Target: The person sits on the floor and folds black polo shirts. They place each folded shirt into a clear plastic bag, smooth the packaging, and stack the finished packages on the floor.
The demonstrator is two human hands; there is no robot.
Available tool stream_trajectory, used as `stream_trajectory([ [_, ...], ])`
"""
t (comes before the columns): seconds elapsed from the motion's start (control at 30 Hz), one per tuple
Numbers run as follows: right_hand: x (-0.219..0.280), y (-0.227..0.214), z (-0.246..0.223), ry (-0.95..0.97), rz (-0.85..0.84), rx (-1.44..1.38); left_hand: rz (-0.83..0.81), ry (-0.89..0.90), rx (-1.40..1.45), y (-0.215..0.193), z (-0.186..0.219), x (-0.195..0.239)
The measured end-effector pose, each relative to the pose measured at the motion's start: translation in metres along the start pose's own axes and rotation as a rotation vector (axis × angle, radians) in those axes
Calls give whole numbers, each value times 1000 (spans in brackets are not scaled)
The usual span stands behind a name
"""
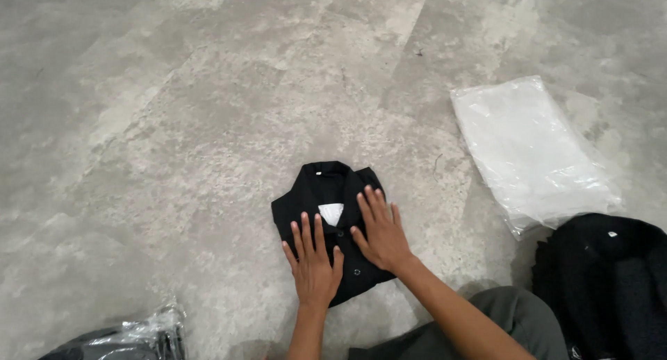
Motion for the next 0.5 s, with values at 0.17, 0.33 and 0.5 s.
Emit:
stream_trajectory([
  [0.17, 2, 21, 12, 67, -251, 62, -191, 51, -134, 49, -14, 14],
  [0.33, -28, -9, 66, 89, -157, -291, -277, -21, -47, 45, -10, 4],
  [0.5, -55, -51, 198, 469, 204, 147, -117, -84, 66, 22, 2, -2],
])
Point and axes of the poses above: each hand's wrist, its own x-axis away from the middle knuckle, its own y-axis out of the palm, z = x × y, the point moved 5 cm from there along -x, towards the middle knuckle, and after that the axes turned 10 degrees about y, right-handed, at the moved point
